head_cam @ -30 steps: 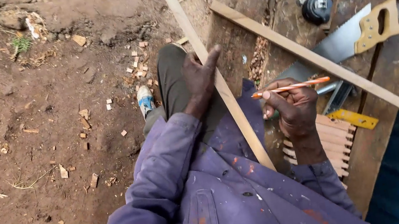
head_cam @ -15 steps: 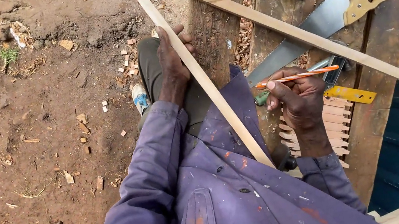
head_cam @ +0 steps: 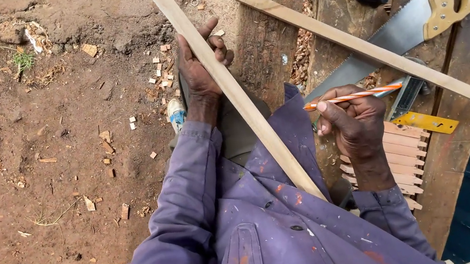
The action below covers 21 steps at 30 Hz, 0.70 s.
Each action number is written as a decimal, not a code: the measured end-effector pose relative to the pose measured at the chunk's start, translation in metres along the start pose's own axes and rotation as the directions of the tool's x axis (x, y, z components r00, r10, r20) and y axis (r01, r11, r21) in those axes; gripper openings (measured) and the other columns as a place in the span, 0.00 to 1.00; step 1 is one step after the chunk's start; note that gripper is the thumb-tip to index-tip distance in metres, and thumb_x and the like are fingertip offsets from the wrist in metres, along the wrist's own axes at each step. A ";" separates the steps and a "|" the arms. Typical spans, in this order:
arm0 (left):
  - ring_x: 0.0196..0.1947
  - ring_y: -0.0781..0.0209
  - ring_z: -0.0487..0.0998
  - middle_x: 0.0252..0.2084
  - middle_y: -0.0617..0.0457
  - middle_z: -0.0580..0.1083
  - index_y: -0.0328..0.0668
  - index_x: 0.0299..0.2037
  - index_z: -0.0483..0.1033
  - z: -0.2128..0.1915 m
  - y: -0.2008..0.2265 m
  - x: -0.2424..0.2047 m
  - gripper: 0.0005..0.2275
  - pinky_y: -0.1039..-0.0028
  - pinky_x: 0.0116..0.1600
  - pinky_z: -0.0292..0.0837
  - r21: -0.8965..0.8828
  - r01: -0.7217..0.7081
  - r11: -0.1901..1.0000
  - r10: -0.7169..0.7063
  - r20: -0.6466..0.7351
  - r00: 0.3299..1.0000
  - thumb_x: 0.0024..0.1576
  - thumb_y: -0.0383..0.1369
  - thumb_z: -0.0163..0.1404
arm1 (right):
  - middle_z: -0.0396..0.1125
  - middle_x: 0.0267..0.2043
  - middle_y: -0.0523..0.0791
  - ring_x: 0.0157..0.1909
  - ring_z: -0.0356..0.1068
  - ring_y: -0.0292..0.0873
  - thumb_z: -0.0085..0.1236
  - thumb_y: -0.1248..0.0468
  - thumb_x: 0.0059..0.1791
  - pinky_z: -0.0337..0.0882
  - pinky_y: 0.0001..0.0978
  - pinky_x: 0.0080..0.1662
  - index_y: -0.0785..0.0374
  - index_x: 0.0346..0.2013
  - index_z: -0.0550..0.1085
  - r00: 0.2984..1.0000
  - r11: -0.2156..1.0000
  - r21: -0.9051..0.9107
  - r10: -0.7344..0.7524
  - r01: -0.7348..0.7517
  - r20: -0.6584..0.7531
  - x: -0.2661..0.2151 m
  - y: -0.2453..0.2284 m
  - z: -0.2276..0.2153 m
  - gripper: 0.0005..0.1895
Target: Marking wooden slats with a pencil for further processing in a workshop.
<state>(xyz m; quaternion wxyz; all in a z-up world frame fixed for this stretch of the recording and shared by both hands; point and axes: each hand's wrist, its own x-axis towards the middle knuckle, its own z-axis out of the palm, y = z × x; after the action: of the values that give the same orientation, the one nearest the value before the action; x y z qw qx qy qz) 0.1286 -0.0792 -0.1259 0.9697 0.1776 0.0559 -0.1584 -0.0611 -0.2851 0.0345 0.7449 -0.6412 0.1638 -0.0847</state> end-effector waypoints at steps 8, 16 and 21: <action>0.20 0.66 0.67 0.30 0.45 0.75 0.22 0.59 0.71 -0.033 0.047 0.028 0.35 0.75 0.25 0.60 -0.163 -0.042 0.986 0.048 0.030 0.998 0.66 0.56 0.34 | 0.65 0.21 0.51 0.15 0.61 0.40 0.61 0.70 0.48 0.68 0.29 0.22 0.75 0.35 0.74 0.999 0.995 -0.095 0.044 -0.040 0.032 0.024 -0.006 0.053 0.08; 0.21 0.66 0.71 0.28 0.48 0.75 0.22 0.58 0.73 -0.085 0.128 0.065 0.34 0.75 0.25 0.65 -0.212 -0.143 0.967 0.128 -0.084 0.988 0.66 0.55 0.35 | 0.67 0.24 0.53 0.15 0.62 0.41 0.62 0.71 0.48 0.68 0.28 0.23 0.76 0.36 0.74 0.993 0.972 -0.213 0.109 -0.096 0.049 0.050 0.008 0.119 0.08; 0.20 0.65 0.71 0.28 0.49 0.75 0.23 0.61 0.70 -0.131 0.191 0.084 0.35 0.75 0.25 0.62 -0.238 -0.168 0.957 0.140 -0.128 0.982 0.65 0.56 0.37 | 0.68 0.26 0.52 0.17 0.64 0.42 0.61 0.71 0.49 0.68 0.28 0.24 0.75 0.37 0.74 0.988 0.953 -0.282 0.136 -0.110 0.075 0.070 0.005 0.184 0.07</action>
<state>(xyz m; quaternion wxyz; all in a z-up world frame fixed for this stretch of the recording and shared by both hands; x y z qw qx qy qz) 0.2639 0.1130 -0.1991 0.9891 0.0672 0.1146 -0.0641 0.0684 -0.1374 0.0429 0.6584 -0.7310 0.1787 0.0156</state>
